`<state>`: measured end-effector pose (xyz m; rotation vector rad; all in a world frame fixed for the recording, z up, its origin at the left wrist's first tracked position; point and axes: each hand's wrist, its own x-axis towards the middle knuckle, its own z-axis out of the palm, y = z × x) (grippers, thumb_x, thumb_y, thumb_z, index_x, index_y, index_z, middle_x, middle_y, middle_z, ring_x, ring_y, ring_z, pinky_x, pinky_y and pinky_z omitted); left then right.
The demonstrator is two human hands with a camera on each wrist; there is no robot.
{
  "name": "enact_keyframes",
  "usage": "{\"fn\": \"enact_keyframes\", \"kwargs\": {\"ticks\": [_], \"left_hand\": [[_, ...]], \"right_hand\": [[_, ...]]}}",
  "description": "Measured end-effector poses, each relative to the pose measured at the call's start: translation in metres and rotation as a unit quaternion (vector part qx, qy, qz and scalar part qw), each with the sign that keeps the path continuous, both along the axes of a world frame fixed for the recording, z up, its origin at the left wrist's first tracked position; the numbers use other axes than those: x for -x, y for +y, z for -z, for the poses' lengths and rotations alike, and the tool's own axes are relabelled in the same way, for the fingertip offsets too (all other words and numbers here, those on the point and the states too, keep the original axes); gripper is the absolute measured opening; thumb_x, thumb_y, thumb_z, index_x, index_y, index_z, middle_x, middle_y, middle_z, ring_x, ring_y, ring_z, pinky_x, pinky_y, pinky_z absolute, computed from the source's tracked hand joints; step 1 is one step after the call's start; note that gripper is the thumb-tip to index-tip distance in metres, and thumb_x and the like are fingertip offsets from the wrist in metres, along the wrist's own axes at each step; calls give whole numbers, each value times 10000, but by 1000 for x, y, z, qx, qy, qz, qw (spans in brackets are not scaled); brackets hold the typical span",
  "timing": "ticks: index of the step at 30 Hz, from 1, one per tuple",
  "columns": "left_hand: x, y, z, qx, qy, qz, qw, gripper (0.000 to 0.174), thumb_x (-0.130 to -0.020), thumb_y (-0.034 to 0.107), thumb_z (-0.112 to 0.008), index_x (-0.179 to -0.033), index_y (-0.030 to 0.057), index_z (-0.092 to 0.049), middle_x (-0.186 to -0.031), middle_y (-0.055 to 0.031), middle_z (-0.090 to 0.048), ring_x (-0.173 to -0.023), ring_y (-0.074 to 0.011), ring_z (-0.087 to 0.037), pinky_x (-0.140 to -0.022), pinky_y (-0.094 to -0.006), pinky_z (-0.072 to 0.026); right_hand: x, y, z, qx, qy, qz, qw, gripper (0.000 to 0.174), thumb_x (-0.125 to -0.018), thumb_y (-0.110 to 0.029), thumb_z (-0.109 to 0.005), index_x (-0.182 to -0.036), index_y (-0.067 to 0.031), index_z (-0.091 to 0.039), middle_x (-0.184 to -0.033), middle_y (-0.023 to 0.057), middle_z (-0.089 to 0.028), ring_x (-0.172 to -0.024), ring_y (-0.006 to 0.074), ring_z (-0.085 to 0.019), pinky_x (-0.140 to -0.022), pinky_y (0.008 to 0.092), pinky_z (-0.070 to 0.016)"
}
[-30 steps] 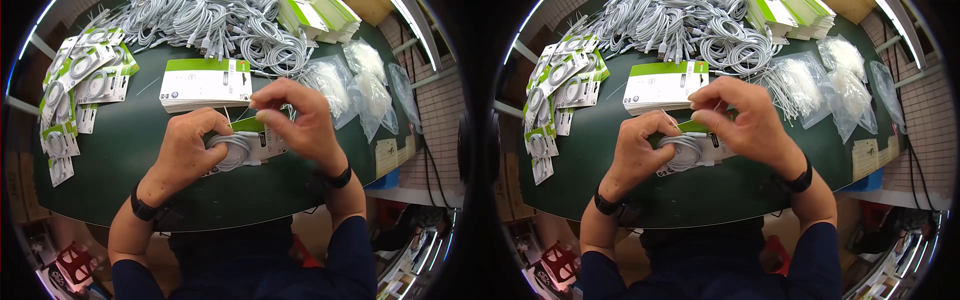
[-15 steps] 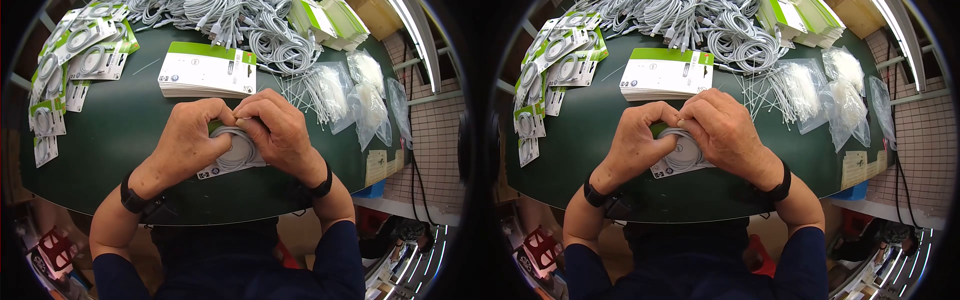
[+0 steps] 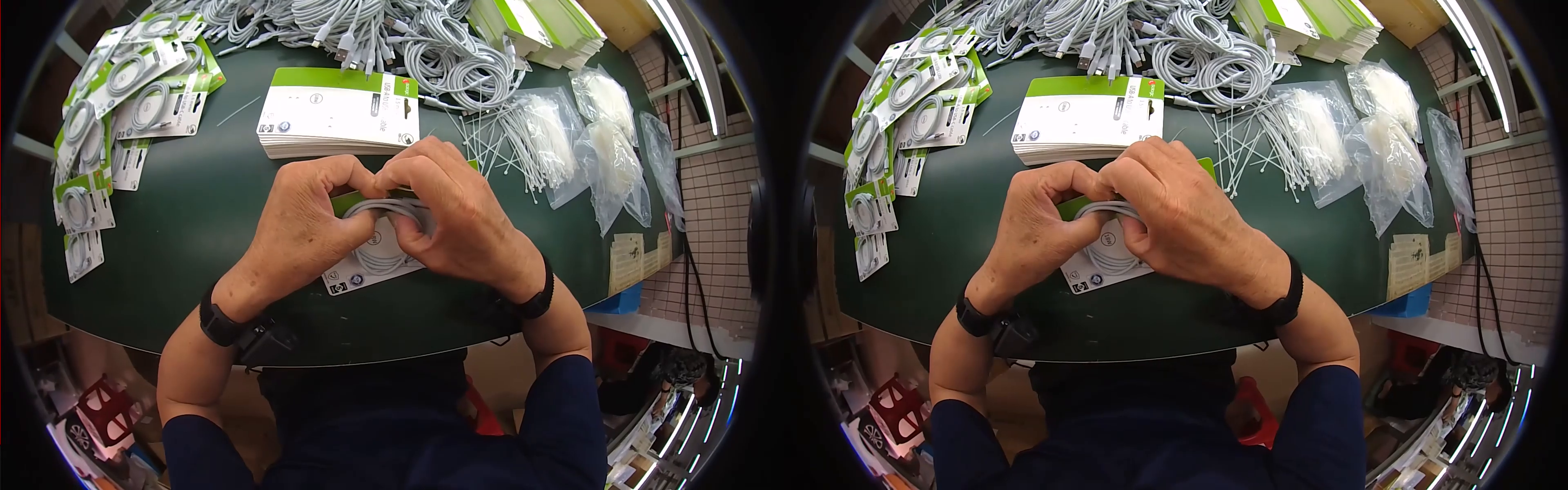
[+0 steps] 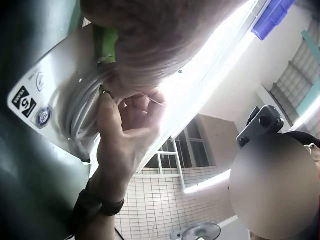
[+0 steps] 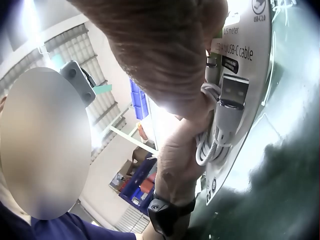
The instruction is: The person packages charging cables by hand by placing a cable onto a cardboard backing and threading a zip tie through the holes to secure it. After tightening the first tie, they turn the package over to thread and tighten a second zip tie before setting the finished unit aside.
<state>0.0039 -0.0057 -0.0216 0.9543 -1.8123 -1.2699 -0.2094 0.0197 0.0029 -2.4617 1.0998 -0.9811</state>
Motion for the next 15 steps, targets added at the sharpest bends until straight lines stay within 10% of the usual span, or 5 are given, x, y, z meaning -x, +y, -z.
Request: {"fn": "enact_keyframes", "kwargs": {"ticks": [15], "left_hand": [[3, 4, -6, -49, 33, -4, 998, 168, -823, -45, -714, -987, -24, -743, -923, -86, -780, -875, -85, -711, -812, -264, -563]], "right_hand": [[6, -3, -5, -9, -56, -7, 998, 444, -769, 3, -839, -1193, -49, -716, -980, 88, -755, -896, 280, -736, -829, 368, -561]]}}
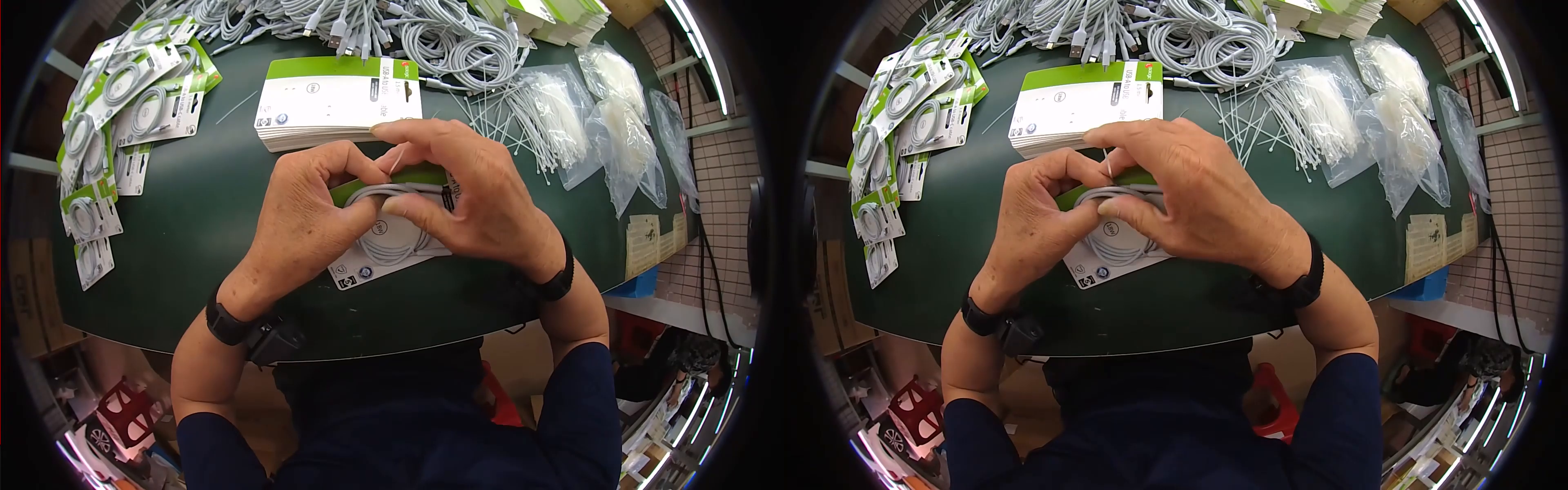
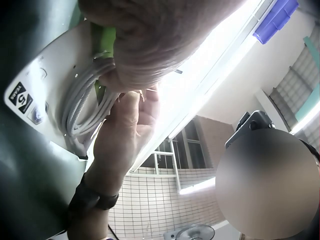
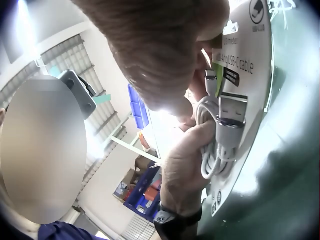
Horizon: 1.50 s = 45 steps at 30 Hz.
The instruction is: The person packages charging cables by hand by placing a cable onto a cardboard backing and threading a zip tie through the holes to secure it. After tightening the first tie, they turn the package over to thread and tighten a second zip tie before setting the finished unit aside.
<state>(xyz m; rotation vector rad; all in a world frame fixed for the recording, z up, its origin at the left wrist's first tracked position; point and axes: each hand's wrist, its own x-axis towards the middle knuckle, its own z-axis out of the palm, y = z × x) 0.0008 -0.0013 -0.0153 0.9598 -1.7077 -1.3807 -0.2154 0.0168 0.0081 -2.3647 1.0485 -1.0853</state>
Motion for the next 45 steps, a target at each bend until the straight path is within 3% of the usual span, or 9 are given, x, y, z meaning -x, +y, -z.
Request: {"fn": "enact_keyframes", "kwargs": {"ticks": [3, 11, 23, 45], "left_hand": [[1, 0, 4, -3, -2, 9, 1000, 141, -826, -48, -697, -964, -32, -720, -877, -72, -755, -840, -79, -685, -774, -264, -550], [2, -1, 9, -25, -18, 44, 999, 110, -814, -28, -670, -925, -32, -672, -777, -57, -667, -734, -95, -584, -685, -281, -499], [8, 1, 14, -28, -39, 66, 997, 109, -792, -14, -640, -899, -36, -643, -794, -106, -679, -735, -171, -613, -703, -326, -513], [12, 5, 19, -46, -28, 85, 995, 121, -783, -14, -631, -897, -48, -655, -829, -136, -703, -783, -214, -664, -810, -353, -559]], "right_hand": [[4, -2, 12, -69, -42, 11, 997, 327, -875, -61, -824, -1189, -35, -735, -935, 102, -754, -842, 238, -750, -761, 343, -583], [0, -2, 18, -86, -34, 32, 995, 90, -918, -14, -771, -999, -17, -732, -897, 98, -741, -781, 224, -738, -677, 318, -575], [-4, -2, 28, 19, 25, 82, 996, 115, -935, 2, -752, -962, -24, -643, -821, 105, -676, -711, 281, -710, -601, 359, -563], [-5, -2, 35, 3, 62, 121, 991, 130, -1035, -26, -651, -1024, -29, -522, -852, 128, -724, -701, 294, -760, -555, 365, -584]]}}
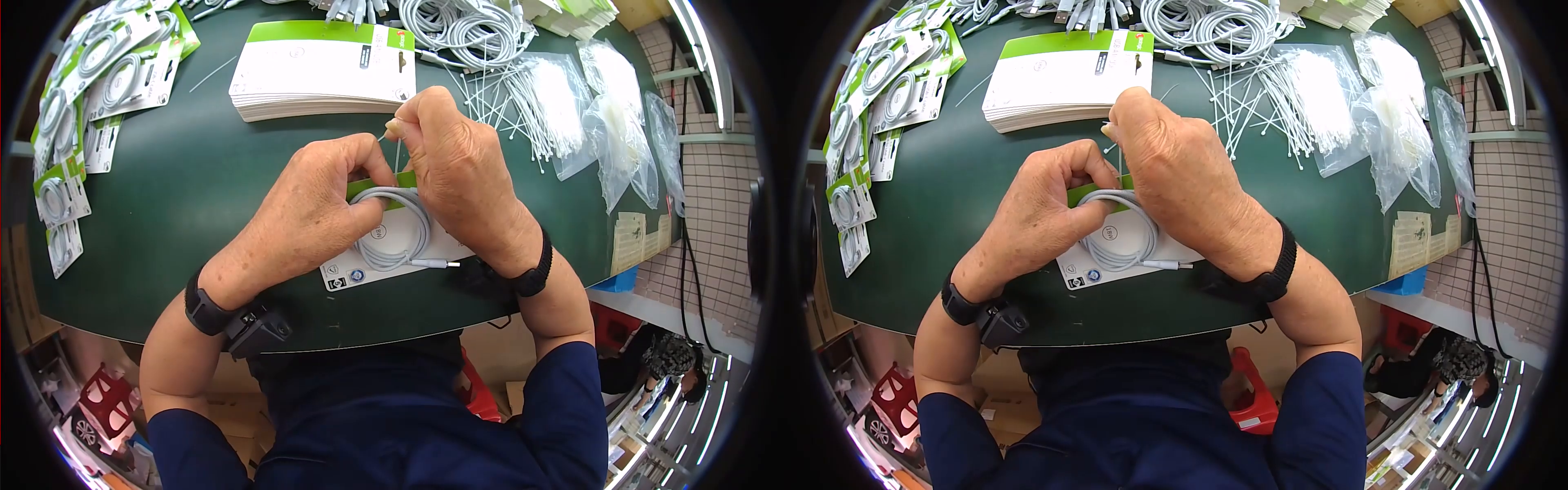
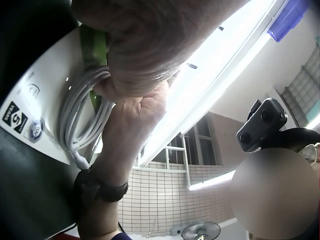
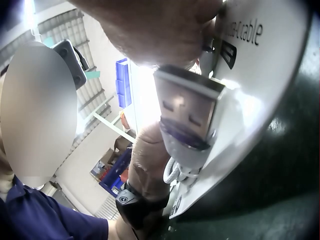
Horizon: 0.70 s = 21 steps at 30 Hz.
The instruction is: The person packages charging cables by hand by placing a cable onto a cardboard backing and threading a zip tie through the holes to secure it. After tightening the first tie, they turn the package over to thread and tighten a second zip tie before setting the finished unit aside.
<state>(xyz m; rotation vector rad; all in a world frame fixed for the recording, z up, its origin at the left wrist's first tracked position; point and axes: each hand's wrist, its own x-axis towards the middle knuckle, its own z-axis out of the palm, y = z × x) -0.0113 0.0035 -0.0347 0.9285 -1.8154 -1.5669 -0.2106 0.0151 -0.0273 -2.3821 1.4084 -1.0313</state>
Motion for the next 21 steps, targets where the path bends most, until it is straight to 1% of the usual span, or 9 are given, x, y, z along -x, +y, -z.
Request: {"fn": "enact_keyframes", "kwargs": {"ticks": [3, 6, 10, 14, 19, 21], "left_hand": [[0, 1, 0, -5, 0, 0, 1000, 123, -781, -12, -631, -896, -48, -655, -829, -139, -703, -783, -219, -665, -812, -354, -559], [1, 1, 1, 7, 4, 3, 1000, 126, -777, -7, -633, -894, -48, -655, -823, -146, -700, -773, -230, -665, -792, -359, -558], [-1, 1, -4, 9, -21, 5, 1000, 125, -775, -2, -640, -891, -46, -655, -828, -158, -706, -766, -248, -674, -765, -370, -556], [-1, 1, -1, 24, -12, 1, 1000, 124, -777, -2, -643, -891, -46, -658, -827, -168, -718, -756, -264, -681, -747, -377, -554], [-2, 0, -7, 6, -20, 3, 1000, 125, -777, -5, -642, -894, -47, -662, -833, -181, -734, -767, -280, -700, -754, -384, -558], [-3, -1, -8, 12, -37, 22, 999, 99, -799, -48, -636, -898, -49, -640, -875, -110, -715, -834, -176, -679, -831, -325, -571]], "right_hand": [[0, 0, 0, 1, -2, 5, 1000, 115, -1052, -35, -628, -1033, -29, -514, -863, 132, -737, -708, 292, -766, -554, 360, -586], [0, 0, 1, -15, -5, 13, 1000, 102, -1068, -41, -604, -1048, -28, -505, -865, 140, -747, -671, 277, -756, -536, 356, -576], [-2, -2, 3, -45, -29, 27, 998, 104, -1073, -46, -598, -1050, -28, -498, -836, 130, -745, -633, 266, -744, -517, 354, -563], [-6, -2, 2, -61, -49, 43, 996, 108, -1076, -51, -595, -1044, -25, -495, -815, 121, -745, -596, 242, -725, -496, 342, -546], [-6, -3, 2, -69, -72, 41, 994, 98, -1079, -49, -583, -1044, -23, -495, -810, 116, -747, -563, 214, -703, -482, 323, -527], [-6, -3, 1, -107, -78, 60, 989, 94, -1086, -52, -574, -1039, -20, -498, -820, 114, -752, -544, 174, -684, -473, 300, -514]]}}
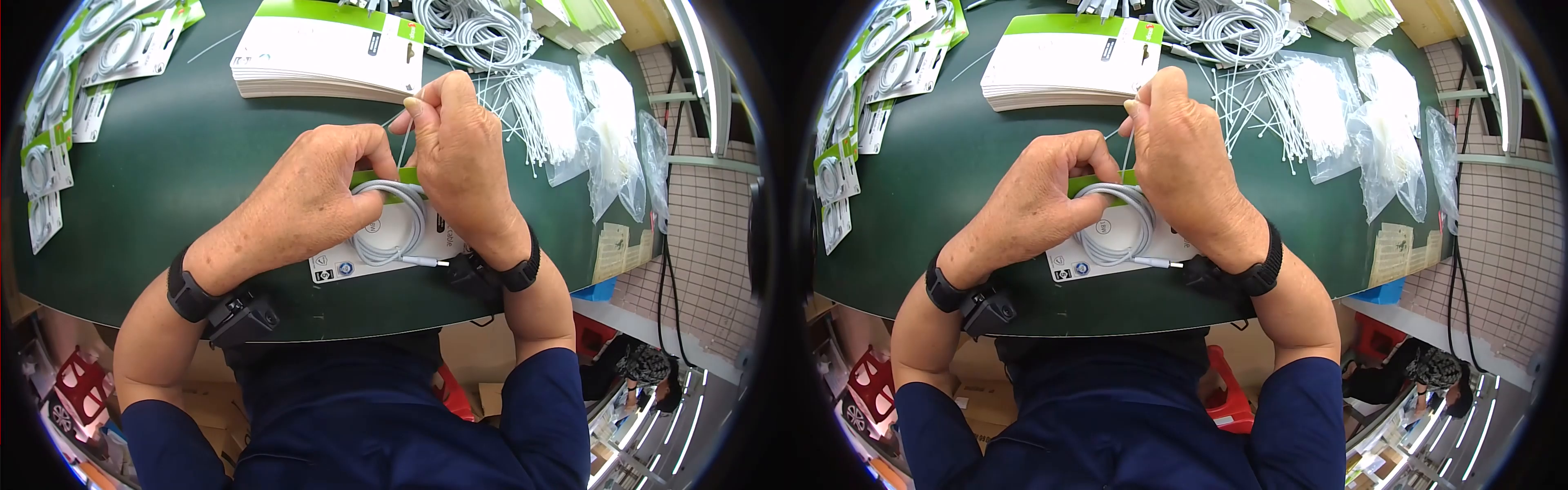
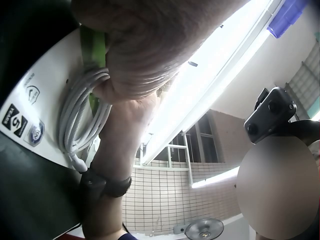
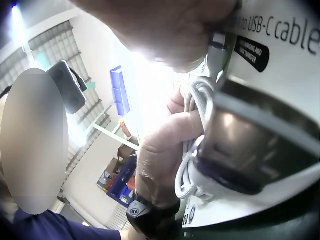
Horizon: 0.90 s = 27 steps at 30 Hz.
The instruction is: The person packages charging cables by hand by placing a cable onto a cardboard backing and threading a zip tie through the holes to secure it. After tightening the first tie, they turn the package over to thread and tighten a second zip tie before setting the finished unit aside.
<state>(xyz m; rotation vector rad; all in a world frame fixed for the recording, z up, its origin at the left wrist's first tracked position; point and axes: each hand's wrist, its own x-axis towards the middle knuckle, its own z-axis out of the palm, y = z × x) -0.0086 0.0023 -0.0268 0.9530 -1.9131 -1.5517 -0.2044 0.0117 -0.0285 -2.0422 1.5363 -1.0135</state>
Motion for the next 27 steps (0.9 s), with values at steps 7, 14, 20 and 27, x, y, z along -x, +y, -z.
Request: {"fn": "enact_keyframes", "kwargs": {"ticks": [7, 14, 20, 27], "left_hand": [[-1, 2, 1, -3, 4, -1, 1000, 101, -797, -52, -634, -897, -53, -644, -879, -119, -719, -849, -190, -692, -854, -338, -575], [0, 1, 7, 33, 19, -10, 999, 131, -773, -17, -630, -891, -54, -673, -838, -196, -746, -781, -287, -719, -758, -400, -566], [1, 1, 4, 17, 20, -10, 1000, 120, -774, -14, -633, -883, -51, -667, -833, -161, -730, -789, -233, -704, -824, -365, -579], [1, 1, 2, -11, 18, -9, 1000, 109, -782, -18, -631, -881, -51, -663, -833, -131, -716, -827, -198, -707, -900, -349, -584]], "right_hand": [[-1, -1, -6, -109, -83, 20, 990, 108, -1101, -63, -558, -1025, -10, -502, -840, 111, -758, -540, 97, -661, -458, 246, -492], [-3, 1, -6, -82, -93, 26, 992, 116, -1105, -66, -554, -1022, -4, -501, -848, 113, -755, -547, 79, -655, -454, 225, -485], [-1, 0, -2, -44, -112, 20, 993, 112, -1106, -70, -559, -1032, -7, -503, -848, 112, -754, -547, 83, -655, -461, 227, -491], [-1, 1, 4, 5, -116, 25, 993, 104, -1106, -74, -562, -1044, -12, -507, -849, 104, -756, -559, 87, -664, -476, 233, -507]]}}
